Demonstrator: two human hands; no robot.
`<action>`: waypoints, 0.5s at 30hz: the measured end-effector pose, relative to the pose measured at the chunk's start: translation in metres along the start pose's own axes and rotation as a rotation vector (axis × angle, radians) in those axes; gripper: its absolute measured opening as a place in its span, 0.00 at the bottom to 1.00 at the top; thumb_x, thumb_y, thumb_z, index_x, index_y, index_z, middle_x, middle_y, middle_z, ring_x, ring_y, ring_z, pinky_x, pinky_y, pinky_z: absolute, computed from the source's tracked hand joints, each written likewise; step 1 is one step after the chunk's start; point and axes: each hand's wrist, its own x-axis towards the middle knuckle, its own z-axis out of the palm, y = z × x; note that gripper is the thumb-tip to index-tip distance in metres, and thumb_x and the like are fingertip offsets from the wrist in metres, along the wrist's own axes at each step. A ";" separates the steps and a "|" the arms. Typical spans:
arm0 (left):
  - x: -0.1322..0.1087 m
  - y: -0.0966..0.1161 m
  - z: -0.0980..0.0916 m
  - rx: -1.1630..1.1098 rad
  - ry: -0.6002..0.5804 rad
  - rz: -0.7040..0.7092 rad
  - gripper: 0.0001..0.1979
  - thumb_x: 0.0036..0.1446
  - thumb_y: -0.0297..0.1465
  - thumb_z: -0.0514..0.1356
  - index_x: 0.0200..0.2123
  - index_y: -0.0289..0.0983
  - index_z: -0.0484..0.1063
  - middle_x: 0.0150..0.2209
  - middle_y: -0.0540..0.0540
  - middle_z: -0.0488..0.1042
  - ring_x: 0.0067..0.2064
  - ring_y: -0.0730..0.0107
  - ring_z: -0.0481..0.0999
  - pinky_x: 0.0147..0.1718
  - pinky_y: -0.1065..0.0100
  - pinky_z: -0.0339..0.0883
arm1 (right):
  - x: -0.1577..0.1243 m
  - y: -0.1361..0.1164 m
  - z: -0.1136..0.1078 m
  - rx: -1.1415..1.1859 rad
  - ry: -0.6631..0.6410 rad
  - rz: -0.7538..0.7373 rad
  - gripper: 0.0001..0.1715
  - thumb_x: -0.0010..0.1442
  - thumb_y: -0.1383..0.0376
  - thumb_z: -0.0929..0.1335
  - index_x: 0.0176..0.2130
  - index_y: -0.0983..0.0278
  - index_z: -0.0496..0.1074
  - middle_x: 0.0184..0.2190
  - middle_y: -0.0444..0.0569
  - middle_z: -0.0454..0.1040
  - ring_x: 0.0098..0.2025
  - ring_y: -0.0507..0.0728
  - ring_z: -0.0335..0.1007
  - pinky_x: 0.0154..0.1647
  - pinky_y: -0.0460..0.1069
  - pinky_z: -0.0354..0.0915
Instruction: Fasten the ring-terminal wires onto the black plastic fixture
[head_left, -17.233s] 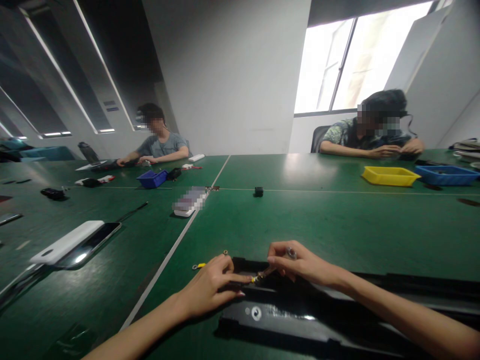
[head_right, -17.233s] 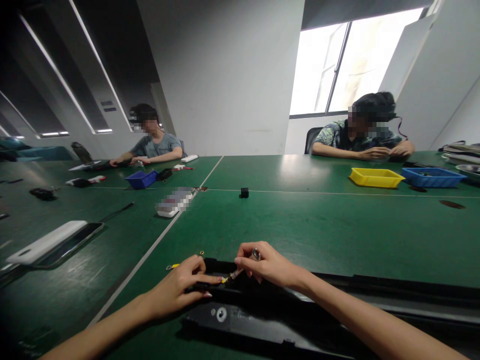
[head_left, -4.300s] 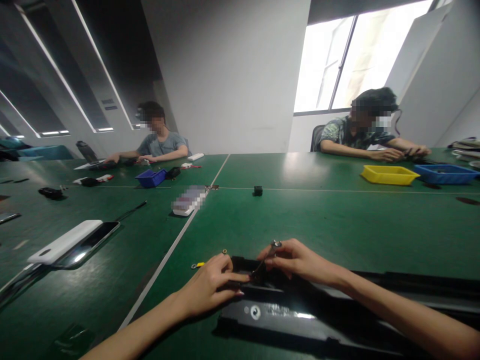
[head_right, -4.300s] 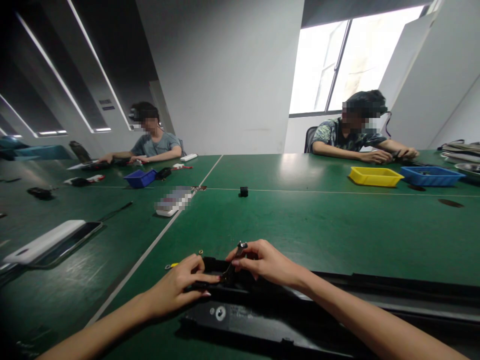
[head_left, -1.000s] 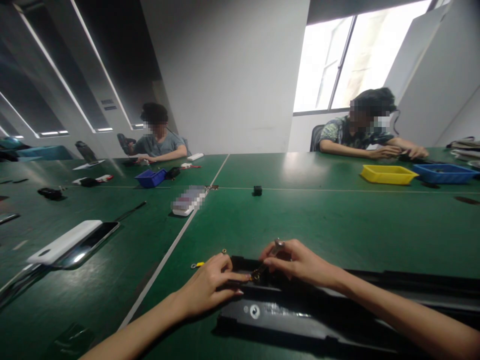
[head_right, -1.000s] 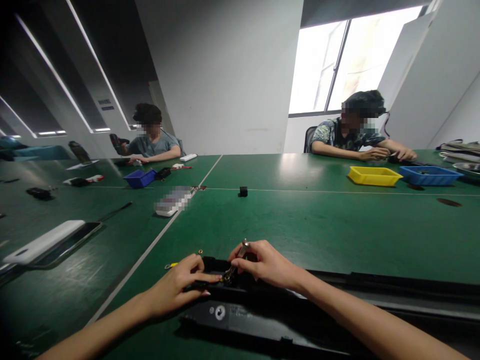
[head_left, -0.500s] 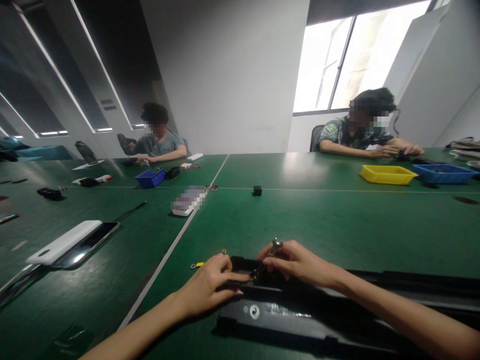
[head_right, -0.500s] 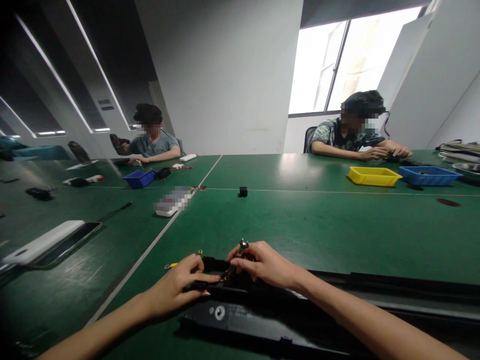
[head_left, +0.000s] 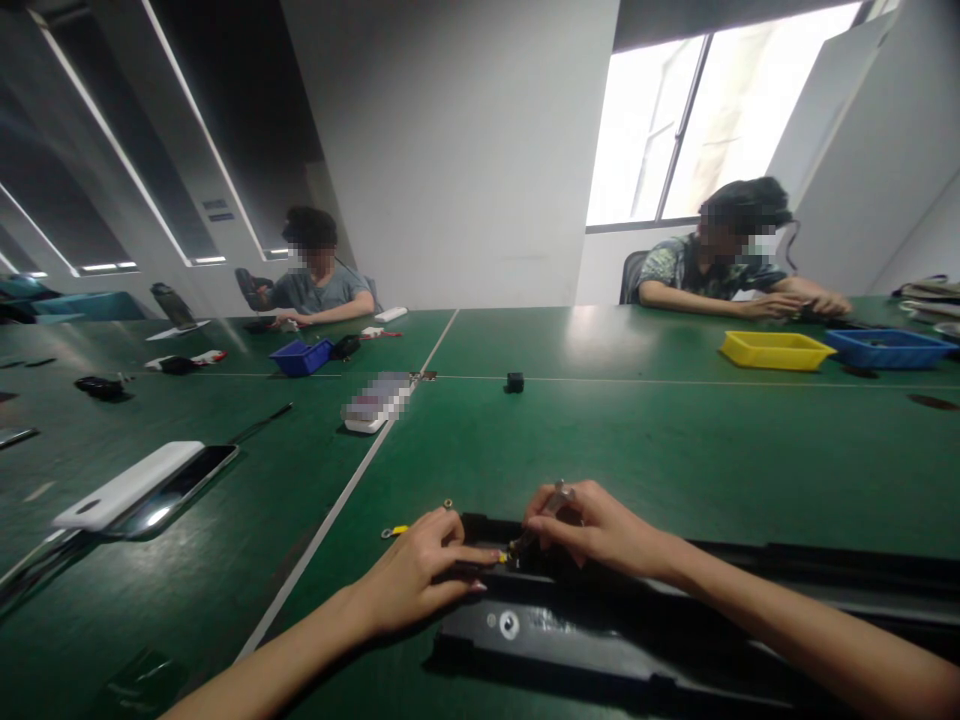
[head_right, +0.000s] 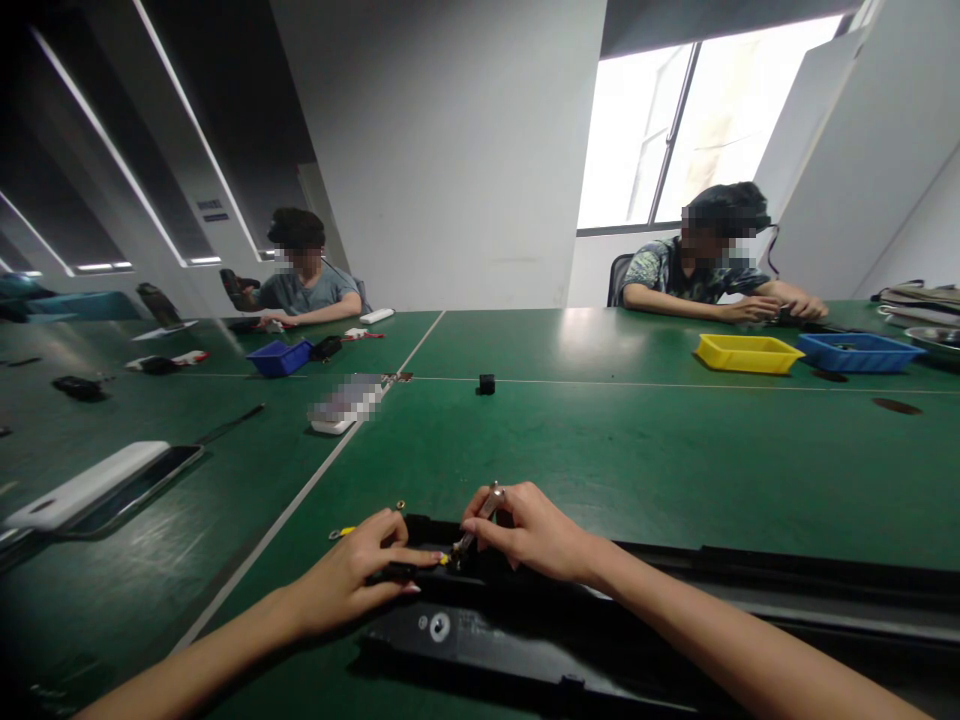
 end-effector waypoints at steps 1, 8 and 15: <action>0.000 0.000 0.000 0.003 0.001 0.000 0.17 0.61 0.35 0.56 0.53 0.49 0.65 0.37 0.47 0.61 0.39 0.66 0.62 0.39 0.66 0.60 | 0.000 0.000 0.000 -0.033 -0.004 -0.019 0.21 0.60 0.53 0.62 0.34 0.68 0.71 0.24 0.47 0.72 0.18 0.48 0.63 0.16 0.42 0.59; 0.000 0.000 0.001 0.010 0.011 0.002 0.17 0.60 0.35 0.57 0.53 0.49 0.66 0.37 0.47 0.61 0.39 0.66 0.62 0.39 0.67 0.61 | -0.003 -0.005 0.000 -0.240 0.000 -0.131 0.17 0.62 0.57 0.61 0.33 0.67 0.70 0.22 0.47 0.72 0.22 0.50 0.66 0.22 0.43 0.59; -0.001 0.000 0.001 0.014 -0.004 -0.012 0.17 0.60 0.35 0.57 0.53 0.49 0.66 0.38 0.47 0.61 0.39 0.65 0.62 0.39 0.65 0.60 | -0.005 -0.005 0.001 -0.237 -0.001 -0.129 0.13 0.60 0.59 0.63 0.32 0.66 0.69 0.21 0.45 0.72 0.21 0.49 0.65 0.22 0.43 0.57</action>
